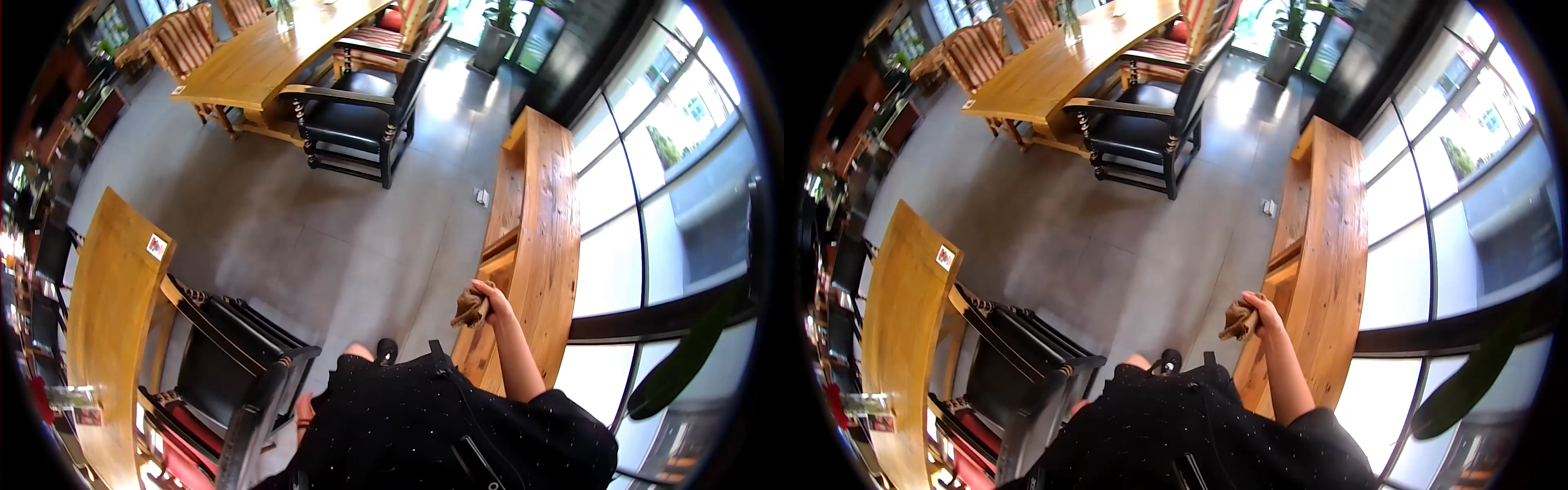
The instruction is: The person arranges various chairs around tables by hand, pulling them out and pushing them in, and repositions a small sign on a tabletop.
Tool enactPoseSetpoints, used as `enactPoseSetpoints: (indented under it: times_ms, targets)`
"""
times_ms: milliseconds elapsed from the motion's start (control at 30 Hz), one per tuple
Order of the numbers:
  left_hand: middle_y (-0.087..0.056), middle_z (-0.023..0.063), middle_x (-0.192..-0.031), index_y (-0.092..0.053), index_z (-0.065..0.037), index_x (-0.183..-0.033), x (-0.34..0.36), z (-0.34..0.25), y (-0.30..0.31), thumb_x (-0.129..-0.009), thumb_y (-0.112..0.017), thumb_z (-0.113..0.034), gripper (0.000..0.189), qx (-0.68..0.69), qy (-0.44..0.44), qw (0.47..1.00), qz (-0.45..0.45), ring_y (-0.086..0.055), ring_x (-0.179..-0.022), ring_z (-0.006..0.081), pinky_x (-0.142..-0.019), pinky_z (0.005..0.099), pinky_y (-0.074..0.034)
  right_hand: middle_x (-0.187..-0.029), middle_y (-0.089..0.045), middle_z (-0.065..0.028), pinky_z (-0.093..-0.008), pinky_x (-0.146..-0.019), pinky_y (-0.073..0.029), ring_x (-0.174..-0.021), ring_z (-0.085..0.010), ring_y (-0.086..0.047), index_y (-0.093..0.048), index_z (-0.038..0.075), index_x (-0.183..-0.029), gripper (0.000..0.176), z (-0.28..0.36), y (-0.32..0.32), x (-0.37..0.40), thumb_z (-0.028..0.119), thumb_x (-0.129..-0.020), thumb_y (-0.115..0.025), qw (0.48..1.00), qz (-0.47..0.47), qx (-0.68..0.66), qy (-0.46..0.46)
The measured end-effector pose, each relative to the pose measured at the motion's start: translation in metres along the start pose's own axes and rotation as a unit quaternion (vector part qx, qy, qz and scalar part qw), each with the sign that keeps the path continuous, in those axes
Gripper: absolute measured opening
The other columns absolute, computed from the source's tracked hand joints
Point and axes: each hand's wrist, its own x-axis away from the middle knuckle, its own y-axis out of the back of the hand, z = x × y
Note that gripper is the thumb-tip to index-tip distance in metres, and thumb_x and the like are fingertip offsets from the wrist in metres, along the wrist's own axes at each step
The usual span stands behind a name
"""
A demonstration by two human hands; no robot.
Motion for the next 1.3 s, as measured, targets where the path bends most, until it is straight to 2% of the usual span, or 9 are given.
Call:
enactPoseSetpoints:
  times_ms: [100, 133, 167, 233, 467, 700, 833, 1067, 1300]
  targets:
    - [-0.061, 0.009, -0.078, -0.057, -0.004, -0.094, -0.06, -0.016, -0.015, -0.076, -0.058, -0.014, 0.021, -0.052, -0.095, 0.994, -0.033, -0.059, -0.074, 0.0239, -0.063, 0.0363, -0.047, -0.083, -0.061, -0.0061, -0.0331, -0.065, -0.051, -0.073, -0.0197, -0.06, -0.058, 0.005, -0.089, 0.015, 0.032, 0.018, -0.027, 0.019, -0.084, -0.058, 0.999, -0.009, -0.043, -0.023]
    - [-0.059, 0.0073, -0.073, -0.056, -0.005, -0.091, -0.088, -0.024, -0.019, -0.077, -0.057, -0.015, 0.017, 0.097, 0.117, 0.988, -0.005, -0.057, -0.065, 0.0208, -0.056, 0.0333, -0.047, -0.085, -0.062, -0.0064, -0.0333, -0.067, -0.051, -0.075, -0.0202, -0.061, -0.059, 0.005, -0.091, 0.015, 0.044, 0.021, -0.039, 0.019, -0.084, -0.057, 0.997, -0.008, -0.065, -0.033]
    - [-0.057, 0.0055, -0.069, -0.055, -0.006, -0.087, -0.117, -0.033, -0.024, -0.078, -0.055, -0.015, 0.013, 0.235, 0.324, 0.915, -0.041, -0.056, -0.057, 0.0177, -0.05, 0.0302, -0.046, -0.087, -0.062, -0.0066, -0.0334, -0.068, -0.051, -0.077, -0.0205, -0.06, -0.059, 0.005, -0.094, 0.017, 0.056, 0.019, -0.048, 0.018, -0.085, -0.055, 0.997, -0.01, -0.073, -0.018]
    - [-0.054, 0.004, -0.065, -0.053, -0.008, -0.083, -0.169, -0.105, -0.046, -0.08, -0.053, -0.014, 0.007, 0.198, 0.351, 0.91, -0.093, -0.053, -0.051, 0.0133, -0.043, 0.0261, -0.044, -0.092, -0.062, -0.007, -0.0335, -0.071, -0.051, -0.082, -0.0209, -0.06, -0.059, 0.004, -0.099, 0.02, 0.085, 0.015, -0.069, 0.018, -0.086, -0.053, 0.996, -0.013, -0.087, 0.017]
    - [-0.06, 0.0079, -0.075, -0.056, -0.005, -0.094, -0.431, -0.259, -0.13, -0.081, -0.047, -0.007, 0.015, 0.266, 0.144, 0.93, -0.208, -0.059, -0.06, 0.0165, -0.053, 0.0267, -0.049, -0.086, -0.063, -0.007, -0.0351, -0.069, -0.053, -0.077, -0.0212, -0.061, -0.059, 0.004, -0.104, 0.024, 0.219, 0.015, -0.201, 0.018, -0.087, -0.051, 0.994, -0.024, -0.052, 0.094]
    - [-0.058, 0.0093, -0.09, -0.047, -0.007, -0.107, -0.633, -0.463, -0.249, -0.086, -0.054, -0.028, 0.03, 0.306, 0.092, 0.947, 0.018, -0.061, -0.075, 0.0189, -0.066, 0.0312, -0.05, -0.09, -0.061, -0.0035, -0.0288, -0.067, -0.051, -0.076, -0.0158, -0.06, -0.059, 0.002, -0.105, 0.029, 0.359, -0.017, -0.271, 0.022, -0.085, -0.057, 0.982, -0.074, -0.01, 0.171]
    - [-0.051, 0.0127, -0.1, -0.036, -0.011, -0.116, -0.691, -0.552, -0.318, -0.083, -0.057, -0.04, 0.049, 0.364, 0.151, 0.914, 0.094, -0.06, -0.083, 0.0265, -0.072, 0.0385, -0.05, -0.089, -0.06, -0.0025, -0.0284, -0.065, -0.051, -0.074, -0.015, -0.06, -0.06, 0.002, -0.102, 0.027, 0.413, 0.016, -0.328, 0.023, -0.085, -0.057, 0.988, -0.064, 0.003, 0.142]
    - [-0.041, 0.0222, -0.116, -0.034, -0.011, -0.123, -0.758, -0.591, -0.407, -0.074, -0.065, -0.045, 0.067, 0.471, 0.189, 0.861, 0.008, -0.053, -0.094, 0.0364, -0.078, 0.046, -0.046, -0.081, -0.063, -0.0098, -0.0262, -0.063, -0.049, -0.073, -0.016, -0.06, -0.051, 0.002, -0.113, 0.035, 0.598, 0.0, -0.472, 0.023, -0.086, -0.055, 0.965, 0.026, 0.195, 0.175]
    - [-0.049, 0.0162, -0.108, -0.044, -0.012, -0.116, -0.773, -0.632, -0.459, -0.082, -0.055, -0.043, 0.048, 0.481, 0.209, 0.846, -0.1, -0.052, -0.096, 0.0342, -0.083, 0.0484, -0.043, -0.086, -0.063, -0.0134, -0.0275, -0.069, -0.049, -0.077, -0.018, -0.06, -0.047, 0.004, -0.119, 0.041, 0.77, -0.079, -0.621, 0.026, -0.085, -0.056, 0.927, 0.113, 0.308, 0.179]
